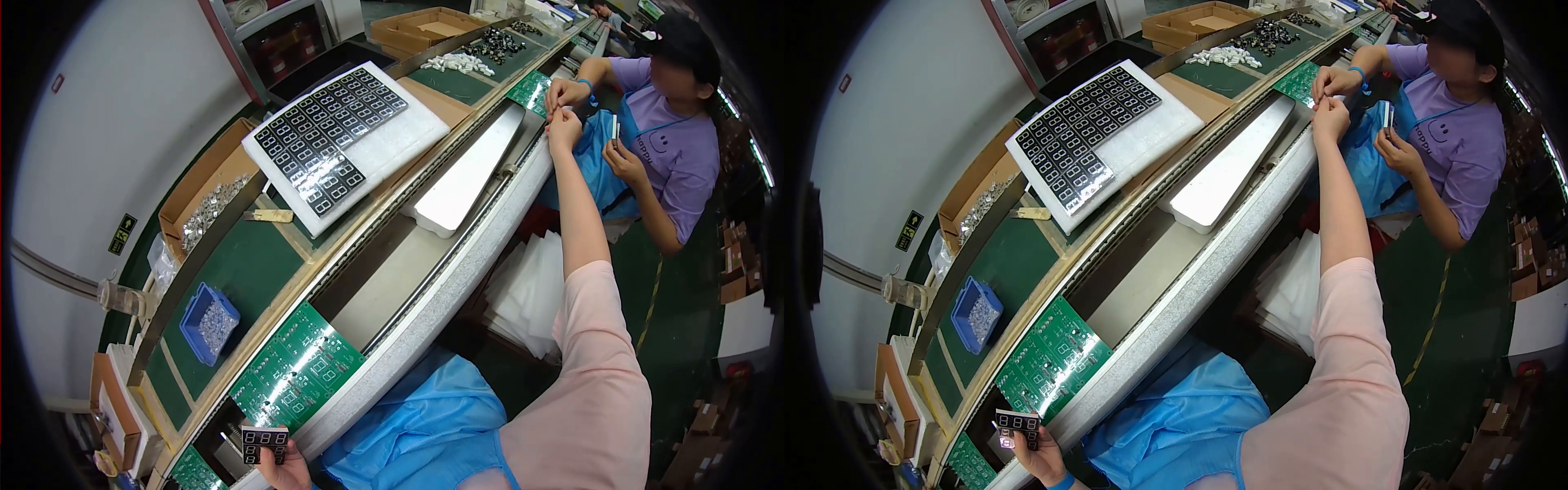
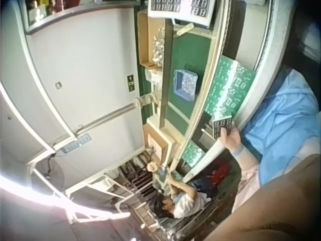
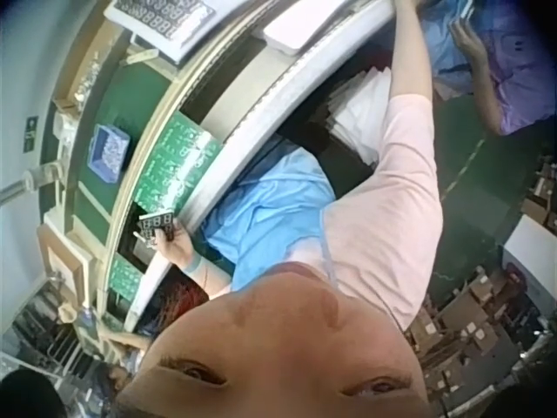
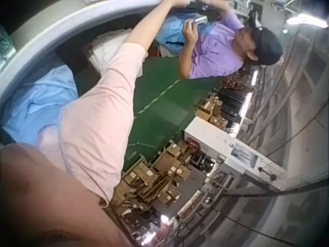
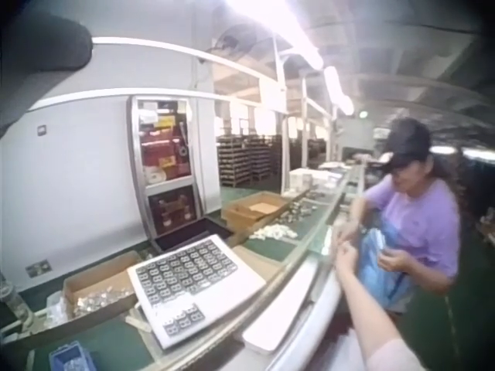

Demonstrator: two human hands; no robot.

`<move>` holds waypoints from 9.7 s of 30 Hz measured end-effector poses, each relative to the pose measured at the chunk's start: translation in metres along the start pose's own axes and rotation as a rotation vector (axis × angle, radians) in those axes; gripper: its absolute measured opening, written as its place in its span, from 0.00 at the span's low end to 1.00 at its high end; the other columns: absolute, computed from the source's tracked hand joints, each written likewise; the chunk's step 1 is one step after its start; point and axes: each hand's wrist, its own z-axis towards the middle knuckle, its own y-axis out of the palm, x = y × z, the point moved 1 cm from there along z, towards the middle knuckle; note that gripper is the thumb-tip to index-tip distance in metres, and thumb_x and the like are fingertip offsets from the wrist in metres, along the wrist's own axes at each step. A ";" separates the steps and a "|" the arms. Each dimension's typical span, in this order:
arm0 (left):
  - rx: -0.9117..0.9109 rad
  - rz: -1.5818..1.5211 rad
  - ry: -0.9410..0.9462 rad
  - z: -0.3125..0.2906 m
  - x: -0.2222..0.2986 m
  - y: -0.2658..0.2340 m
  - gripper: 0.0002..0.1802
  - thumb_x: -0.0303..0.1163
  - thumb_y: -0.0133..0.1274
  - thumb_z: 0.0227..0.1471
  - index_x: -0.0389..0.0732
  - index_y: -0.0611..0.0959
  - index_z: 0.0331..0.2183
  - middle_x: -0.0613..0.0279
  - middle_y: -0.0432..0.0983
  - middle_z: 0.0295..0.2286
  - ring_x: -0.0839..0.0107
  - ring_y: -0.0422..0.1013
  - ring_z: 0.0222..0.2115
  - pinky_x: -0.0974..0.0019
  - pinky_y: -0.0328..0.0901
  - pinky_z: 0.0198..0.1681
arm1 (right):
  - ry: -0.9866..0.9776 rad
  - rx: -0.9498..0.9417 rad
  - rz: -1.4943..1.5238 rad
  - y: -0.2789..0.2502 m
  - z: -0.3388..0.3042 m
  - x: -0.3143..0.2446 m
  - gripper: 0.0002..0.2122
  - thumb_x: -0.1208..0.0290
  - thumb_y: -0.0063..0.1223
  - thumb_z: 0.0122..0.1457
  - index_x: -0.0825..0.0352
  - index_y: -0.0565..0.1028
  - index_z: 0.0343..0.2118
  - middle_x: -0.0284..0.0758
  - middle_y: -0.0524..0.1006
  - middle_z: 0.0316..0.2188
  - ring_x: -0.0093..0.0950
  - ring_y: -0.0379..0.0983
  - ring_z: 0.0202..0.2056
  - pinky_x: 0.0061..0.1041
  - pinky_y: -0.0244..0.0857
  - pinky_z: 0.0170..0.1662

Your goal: The person assembles digital display components onto green circuit boards by hand on a factory assembly line.

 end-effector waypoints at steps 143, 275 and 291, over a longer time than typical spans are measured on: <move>-0.293 0.124 0.044 -0.012 0.023 0.053 0.11 0.18 0.60 0.45 0.28 0.81 0.35 0.45 0.81 0.33 0.64 0.80 0.32 0.67 0.74 0.37 | -1.022 -1.864 -0.110 -0.052 -0.435 -0.293 0.34 0.86 0.67 0.38 0.70 0.65 0.51 0.43 0.72 0.52 0.42 0.69 0.54 0.34 0.65 0.56; -0.765 2.007 0.457 0.059 -0.030 0.213 0.23 0.32 0.68 0.23 0.44 0.86 0.32 0.62 0.77 0.39 0.55 0.63 0.41 0.55 0.60 0.46 | -0.687 -1.299 0.341 -0.103 -0.413 -0.187 0.05 0.70 0.52 0.46 0.61 0.70 0.20 0.33 0.77 0.30 0.24 0.78 0.39 0.25 0.66 0.46; -0.814 2.036 0.372 0.062 -0.030 0.223 0.23 0.34 0.69 0.26 0.44 0.87 0.33 0.61 0.76 0.41 0.54 0.62 0.44 0.53 0.58 0.49 | -0.706 -1.268 0.334 -0.102 -0.406 -0.190 0.05 0.70 0.52 0.47 0.61 0.68 0.19 0.32 0.75 0.28 0.23 0.77 0.39 0.23 0.66 0.45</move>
